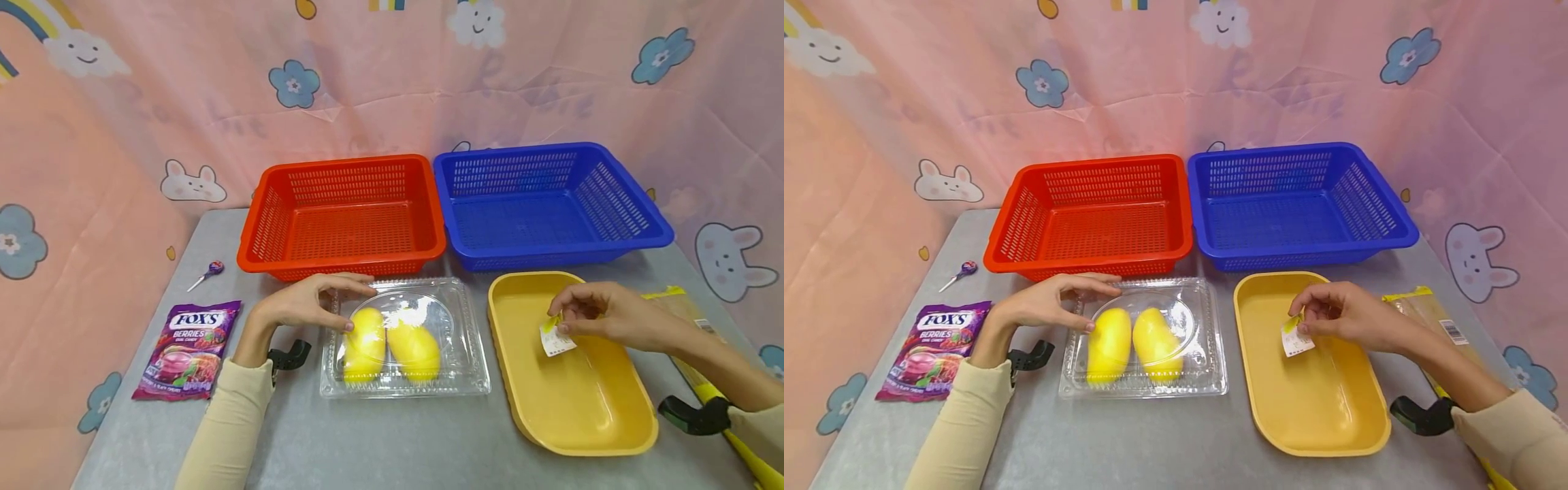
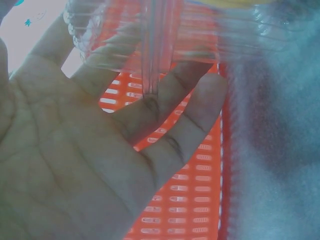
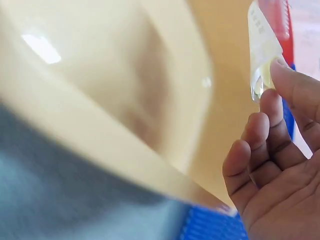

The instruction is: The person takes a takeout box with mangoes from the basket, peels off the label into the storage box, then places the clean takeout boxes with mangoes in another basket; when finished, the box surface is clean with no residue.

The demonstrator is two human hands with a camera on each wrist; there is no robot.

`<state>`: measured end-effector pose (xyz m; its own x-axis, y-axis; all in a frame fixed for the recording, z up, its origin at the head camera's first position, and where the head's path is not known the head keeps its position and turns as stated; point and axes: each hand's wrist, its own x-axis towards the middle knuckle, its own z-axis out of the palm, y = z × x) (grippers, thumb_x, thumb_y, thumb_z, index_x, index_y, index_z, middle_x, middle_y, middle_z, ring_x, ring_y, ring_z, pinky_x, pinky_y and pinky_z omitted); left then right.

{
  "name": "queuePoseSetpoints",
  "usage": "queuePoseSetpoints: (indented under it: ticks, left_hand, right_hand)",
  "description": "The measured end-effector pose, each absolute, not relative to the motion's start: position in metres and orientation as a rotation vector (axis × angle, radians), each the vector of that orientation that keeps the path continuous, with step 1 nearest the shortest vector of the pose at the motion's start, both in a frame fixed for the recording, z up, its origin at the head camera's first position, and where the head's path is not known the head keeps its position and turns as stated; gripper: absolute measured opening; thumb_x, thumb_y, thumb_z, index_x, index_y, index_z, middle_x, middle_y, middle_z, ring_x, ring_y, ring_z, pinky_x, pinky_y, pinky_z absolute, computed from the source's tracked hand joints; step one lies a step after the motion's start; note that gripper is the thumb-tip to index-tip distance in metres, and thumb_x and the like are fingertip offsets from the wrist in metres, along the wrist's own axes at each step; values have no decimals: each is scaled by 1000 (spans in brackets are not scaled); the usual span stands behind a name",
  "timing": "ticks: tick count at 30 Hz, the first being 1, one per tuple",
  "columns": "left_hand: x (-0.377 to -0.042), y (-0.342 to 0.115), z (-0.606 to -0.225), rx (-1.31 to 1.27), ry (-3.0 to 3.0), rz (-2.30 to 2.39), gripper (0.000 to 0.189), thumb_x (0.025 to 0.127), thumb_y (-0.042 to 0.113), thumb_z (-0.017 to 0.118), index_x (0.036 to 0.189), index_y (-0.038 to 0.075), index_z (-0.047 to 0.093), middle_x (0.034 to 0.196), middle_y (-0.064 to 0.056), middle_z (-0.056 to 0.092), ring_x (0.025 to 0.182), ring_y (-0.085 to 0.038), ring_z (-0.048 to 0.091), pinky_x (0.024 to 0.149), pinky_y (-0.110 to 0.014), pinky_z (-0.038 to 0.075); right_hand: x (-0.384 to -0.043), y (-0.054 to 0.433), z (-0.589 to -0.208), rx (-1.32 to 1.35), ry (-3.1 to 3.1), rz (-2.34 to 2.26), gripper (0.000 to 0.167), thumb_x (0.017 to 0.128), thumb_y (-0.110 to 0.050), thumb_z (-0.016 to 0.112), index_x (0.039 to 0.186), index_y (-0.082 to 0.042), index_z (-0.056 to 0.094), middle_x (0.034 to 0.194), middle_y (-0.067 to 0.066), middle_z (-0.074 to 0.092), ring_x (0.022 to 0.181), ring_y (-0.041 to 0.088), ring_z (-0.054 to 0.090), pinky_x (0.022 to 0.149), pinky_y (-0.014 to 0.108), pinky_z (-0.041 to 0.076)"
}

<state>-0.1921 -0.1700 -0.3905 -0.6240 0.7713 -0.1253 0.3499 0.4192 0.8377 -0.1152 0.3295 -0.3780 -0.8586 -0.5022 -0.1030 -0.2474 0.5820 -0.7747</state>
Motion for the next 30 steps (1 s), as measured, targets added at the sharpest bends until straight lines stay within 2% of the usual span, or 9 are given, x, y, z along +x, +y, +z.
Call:
queuePoseSetpoints:
  ticks: [3, 8, 15, 23, 30]
  left_hand:
    - [-192, -170, -390, 944, 2174, 1119, 59, 84, 19, 82, 139, 23, 64, 158, -7, 48, 112, -39, 52, 79, -31, 51]
    - [-192, -170, -390, 938, 2173, 1119, 59, 84, 19, 82, 140, 24, 63, 159, -6, 46, 115, -35, 52, 81, -32, 51]
    - [-191, -170, -390, 946, 2168, 1132, 58, 84, 18, 82, 140, 21, 63, 158, -8, 48, 110, -37, 52, 80, -32, 51]
    - [-191, -170, -391, 935, 2166, 1127, 59, 85, 19, 82, 140, 21, 63, 157, -8, 48, 104, -27, 53, 79, -31, 51]
    - [-191, -171, -391, 927, 2169, 1125, 59, 85, 20, 81, 140, 22, 63, 158, -7, 47, 111, -25, 52, 82, -34, 51]
  right_hand:
    - [-113, 324, -388, -672, 2470, -1190, 18, 91, -6, 74, 107, -10, 69, 81, -2, 62, 72, 13, 57, 61, 23, 48]
    - [-111, 314, -396, -720, 2428, -1228, 19, 89, -5, 75, 106, -10, 68, 78, -2, 60, 69, 12, 55, 58, 24, 45]
    - [-111, 301, -406, -763, 2391, -1246, 19, 88, -5, 76, 105, -8, 67, 77, 1, 59, 68, 11, 55, 57, 22, 45]
    - [-113, 294, -414, -760, 2387, -1232, 22, 86, -6, 79, 104, -9, 67, 77, 2, 59, 65, 10, 52, 55, 22, 43]
    - [-115, 292, -413, -713, 2390, -1180, 22, 85, -8, 80, 103, -9, 67, 78, 0, 58, 67, 9, 53, 56, 21, 44]
